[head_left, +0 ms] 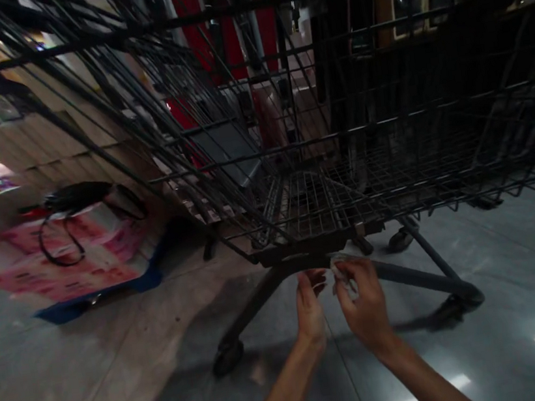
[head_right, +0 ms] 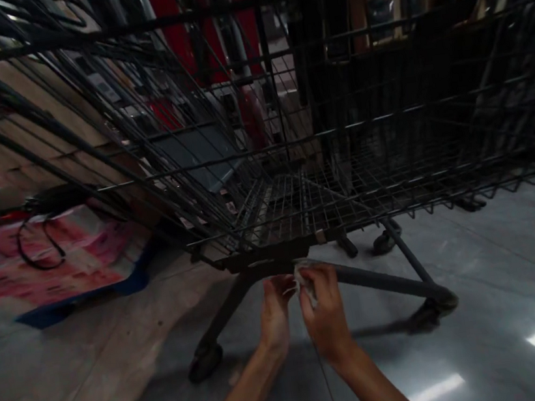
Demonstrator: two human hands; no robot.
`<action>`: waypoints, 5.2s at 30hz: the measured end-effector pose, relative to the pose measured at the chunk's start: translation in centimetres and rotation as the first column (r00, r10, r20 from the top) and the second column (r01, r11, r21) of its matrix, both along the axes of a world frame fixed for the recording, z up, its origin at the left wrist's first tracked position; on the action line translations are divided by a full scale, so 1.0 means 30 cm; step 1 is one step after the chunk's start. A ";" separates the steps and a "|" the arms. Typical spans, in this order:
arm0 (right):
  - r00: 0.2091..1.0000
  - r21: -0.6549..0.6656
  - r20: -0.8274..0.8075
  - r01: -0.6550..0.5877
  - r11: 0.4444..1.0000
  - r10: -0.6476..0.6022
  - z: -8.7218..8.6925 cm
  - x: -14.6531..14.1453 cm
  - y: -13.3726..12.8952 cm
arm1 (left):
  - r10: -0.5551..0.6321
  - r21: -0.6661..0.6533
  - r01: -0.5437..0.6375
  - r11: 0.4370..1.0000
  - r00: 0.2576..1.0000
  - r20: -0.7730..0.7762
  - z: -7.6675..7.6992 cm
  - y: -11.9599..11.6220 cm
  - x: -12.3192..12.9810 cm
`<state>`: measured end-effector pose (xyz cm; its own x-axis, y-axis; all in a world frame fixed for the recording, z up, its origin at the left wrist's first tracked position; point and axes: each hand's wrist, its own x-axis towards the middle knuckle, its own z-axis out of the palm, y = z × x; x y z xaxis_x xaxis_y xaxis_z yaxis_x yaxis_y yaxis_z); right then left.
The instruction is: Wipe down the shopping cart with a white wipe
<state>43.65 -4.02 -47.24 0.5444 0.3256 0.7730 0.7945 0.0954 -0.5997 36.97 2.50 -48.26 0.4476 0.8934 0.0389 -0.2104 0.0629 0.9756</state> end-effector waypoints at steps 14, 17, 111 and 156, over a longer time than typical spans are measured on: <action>0.880 -0.274 0.473 0.101 0.956 0.043 -0.078 0.068 -0.020 | 0.443 0.750 -0.217 0.625 0.889 -0.113 -0.007 0.085 -0.239; 0.829 -0.291 0.548 0.062 0.955 0.113 -0.012 0.065 -0.007 | 0.546 0.837 -0.200 0.509 0.827 -0.135 -0.040 0.129 -0.240; 0.473 -0.426 0.784 -0.061 0.903 0.402 0.092 -0.144 -0.063 | 0.599 0.936 -0.036 0.349 0.777 -0.193 -0.132 -0.037 -0.332; 0.381 -0.632 0.713 -0.012 0.775 0.588 -0.072 -0.281 -0.011 | 0.681 0.814 -0.101 0.573 0.611 -0.403 -0.418 -0.092 -0.491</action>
<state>35.24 -4.37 -49.39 -0.5107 0.7524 0.4160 0.8563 0.4014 0.3251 22.23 -0.25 -60.79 0.2140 0.7985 0.5627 0.6311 -0.5527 0.5443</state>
